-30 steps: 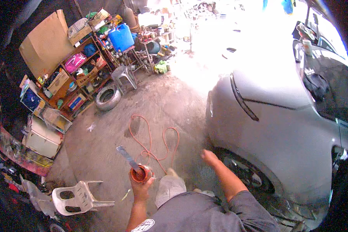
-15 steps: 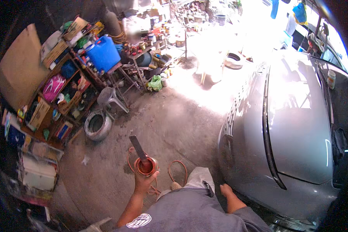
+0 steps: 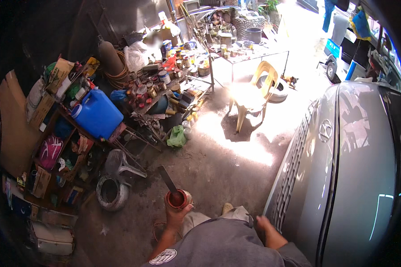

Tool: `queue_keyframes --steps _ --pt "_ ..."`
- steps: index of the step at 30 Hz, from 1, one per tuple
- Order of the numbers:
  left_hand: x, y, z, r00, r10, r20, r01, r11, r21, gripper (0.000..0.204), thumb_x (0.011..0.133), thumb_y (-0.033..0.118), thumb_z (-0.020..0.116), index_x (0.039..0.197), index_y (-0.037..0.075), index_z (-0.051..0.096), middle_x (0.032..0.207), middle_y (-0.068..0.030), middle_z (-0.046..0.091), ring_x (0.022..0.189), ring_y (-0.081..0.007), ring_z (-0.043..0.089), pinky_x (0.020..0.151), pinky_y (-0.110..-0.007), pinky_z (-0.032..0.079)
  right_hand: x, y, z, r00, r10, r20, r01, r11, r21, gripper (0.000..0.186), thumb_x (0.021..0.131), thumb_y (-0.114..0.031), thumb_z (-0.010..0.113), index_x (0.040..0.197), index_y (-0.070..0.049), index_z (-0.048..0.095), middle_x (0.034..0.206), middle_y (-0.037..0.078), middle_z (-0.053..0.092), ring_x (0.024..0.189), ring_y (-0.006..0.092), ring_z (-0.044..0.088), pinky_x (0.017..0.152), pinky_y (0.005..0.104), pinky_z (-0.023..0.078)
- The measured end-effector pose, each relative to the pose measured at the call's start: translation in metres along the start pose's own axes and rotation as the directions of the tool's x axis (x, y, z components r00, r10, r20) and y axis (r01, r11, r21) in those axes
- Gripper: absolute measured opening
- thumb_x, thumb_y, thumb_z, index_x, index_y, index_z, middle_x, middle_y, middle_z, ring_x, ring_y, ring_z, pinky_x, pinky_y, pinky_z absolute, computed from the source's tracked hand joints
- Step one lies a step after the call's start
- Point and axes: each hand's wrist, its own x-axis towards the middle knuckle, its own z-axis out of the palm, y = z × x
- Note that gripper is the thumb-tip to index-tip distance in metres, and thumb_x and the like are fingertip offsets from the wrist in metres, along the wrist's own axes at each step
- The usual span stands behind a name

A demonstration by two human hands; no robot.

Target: The person uses a small brush to apply red paint to the lower edge of a red car door. They then walk through a garage and mix red paint with a brush in a can on a cluttered workbench.

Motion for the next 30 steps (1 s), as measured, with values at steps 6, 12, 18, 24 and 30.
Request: queue_keyframes --steps 6,12,18,24,30 --pt "0.163 -0.070 -0.044 0.992 0.014 -0.125 0.012 0.979 0.206 0.089 0.079 0.009 0.093 0.149 0.005 0.038 0.133 -0.0109 0.058 0.124 -0.0243 0.061 0.108 -0.040 0.050 0.213 -0.168 -0.344 0.895 -0.104 -0.435 0.251 0.921 0.298 0.053 0.104 -0.044 0.056 0.112 0.006 0.072 0.107 0.028 0.075 0.097 0.0422 0.074 0.088 0.0508 0.056" --pt "0.365 -0.084 -0.053 0.983 0.057 -0.173 0.004 0.942 0.334 0.092 0.077 0.015 0.096 0.150 0.004 0.040 0.138 -0.0133 0.054 0.130 -0.0264 0.057 0.109 -0.040 0.048 0.331 -0.287 -0.501 0.921 0.003 -0.390 0.310 0.600 0.738 0.042 0.108 -0.037 0.055 0.121 0.000 0.068 0.106 0.012 0.075 0.088 0.0219 0.075 0.074 0.0360 0.057" --pt "0.615 -0.110 -0.020 0.997 0.066 -0.051 -0.045 0.941 0.336 0.094 0.075 0.017 0.098 0.149 0.001 0.042 0.138 -0.0137 0.052 0.129 -0.0264 0.057 0.110 -0.040 0.047 0.398 -0.156 -0.439 0.909 0.195 -0.368 0.050 0.826 0.561 0.045 0.104 -0.040 0.061 0.108 0.003 0.071 0.095 0.018 0.074 0.081 0.0266 0.072 0.069 0.0422 0.056" --pt "0.789 -0.140 -0.028 0.969 0.199 -0.146 -0.080 0.812 0.578 0.100 0.073 0.014 0.098 0.151 0.001 0.037 0.142 -0.0157 0.049 0.132 -0.0271 0.054 0.111 -0.041 0.046 0.364 -0.187 -0.418 0.917 0.399 -0.023 -0.300 0.725 0.620 0.050 0.098 -0.040 0.060 0.108 0.008 0.072 0.103 0.032 0.072 0.099 0.0516 0.068 0.087 0.0547 0.052" --pt "0.954 -0.224 0.045 0.943 0.190 -0.274 -0.060 0.905 0.421 0.101 0.074 0.019 0.098 0.152 0.003 0.037 0.143 -0.0209 0.045 0.132 -0.0364 0.052 0.110 -0.048 0.045 0.483 -0.088 -0.491 0.902 0.415 -0.124 -0.264 0.753 0.603 0.046 0.098 -0.037 0.058 0.104 0.008 0.070 0.095 0.031 0.071 0.090 0.0487 0.070 0.084 0.0530 0.053"
